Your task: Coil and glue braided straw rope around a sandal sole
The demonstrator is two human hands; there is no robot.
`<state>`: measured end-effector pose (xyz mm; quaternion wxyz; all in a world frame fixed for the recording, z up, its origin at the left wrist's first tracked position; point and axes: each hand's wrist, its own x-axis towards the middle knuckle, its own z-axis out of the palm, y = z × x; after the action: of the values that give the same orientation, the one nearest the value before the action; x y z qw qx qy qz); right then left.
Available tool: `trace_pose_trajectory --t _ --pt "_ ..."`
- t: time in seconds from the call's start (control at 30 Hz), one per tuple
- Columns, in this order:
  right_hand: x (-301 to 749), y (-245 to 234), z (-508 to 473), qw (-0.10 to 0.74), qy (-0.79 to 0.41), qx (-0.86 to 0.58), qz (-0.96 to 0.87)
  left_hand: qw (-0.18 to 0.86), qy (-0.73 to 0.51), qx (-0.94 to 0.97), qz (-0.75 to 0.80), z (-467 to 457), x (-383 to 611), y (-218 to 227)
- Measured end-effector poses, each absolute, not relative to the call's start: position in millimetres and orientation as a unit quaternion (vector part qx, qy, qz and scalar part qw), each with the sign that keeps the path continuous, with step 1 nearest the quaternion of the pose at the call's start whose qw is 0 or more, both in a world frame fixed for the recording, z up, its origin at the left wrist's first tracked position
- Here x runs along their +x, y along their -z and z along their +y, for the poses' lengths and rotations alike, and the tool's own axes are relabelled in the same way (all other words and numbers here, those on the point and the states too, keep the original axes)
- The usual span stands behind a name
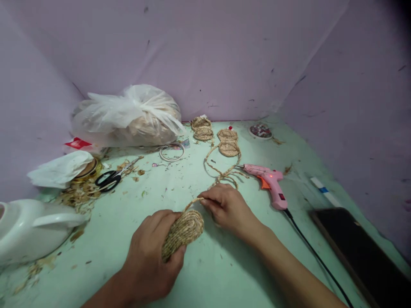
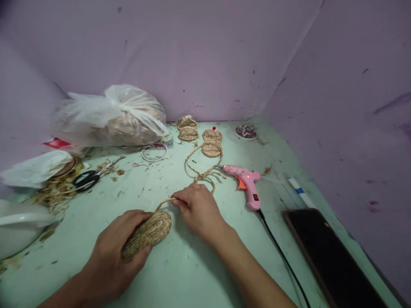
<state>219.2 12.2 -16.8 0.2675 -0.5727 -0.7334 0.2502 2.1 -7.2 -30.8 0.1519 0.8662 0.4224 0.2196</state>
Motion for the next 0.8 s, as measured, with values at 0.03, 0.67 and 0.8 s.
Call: trace_pose_trajectory --t 0.03,0.67,0.8 --pt "217.4 15.7 10.5 0.265 -0.271 -0.581 -0.72 0.156 -0.223 0.863 0.426 -7.2 2.6 30.7" --pt "206.4 27.1 11.9 0.242 -0.368 -0.63 -0.639 -0.105 -0.022 0.712 0.694 77.4 -47.7 -18.0" --pt "206.4 28.5 11.4 0.247 -0.364 -0.625 -0.645 -0.104 0.03 0.707 0.699 84.6 -46.2 -14.1"
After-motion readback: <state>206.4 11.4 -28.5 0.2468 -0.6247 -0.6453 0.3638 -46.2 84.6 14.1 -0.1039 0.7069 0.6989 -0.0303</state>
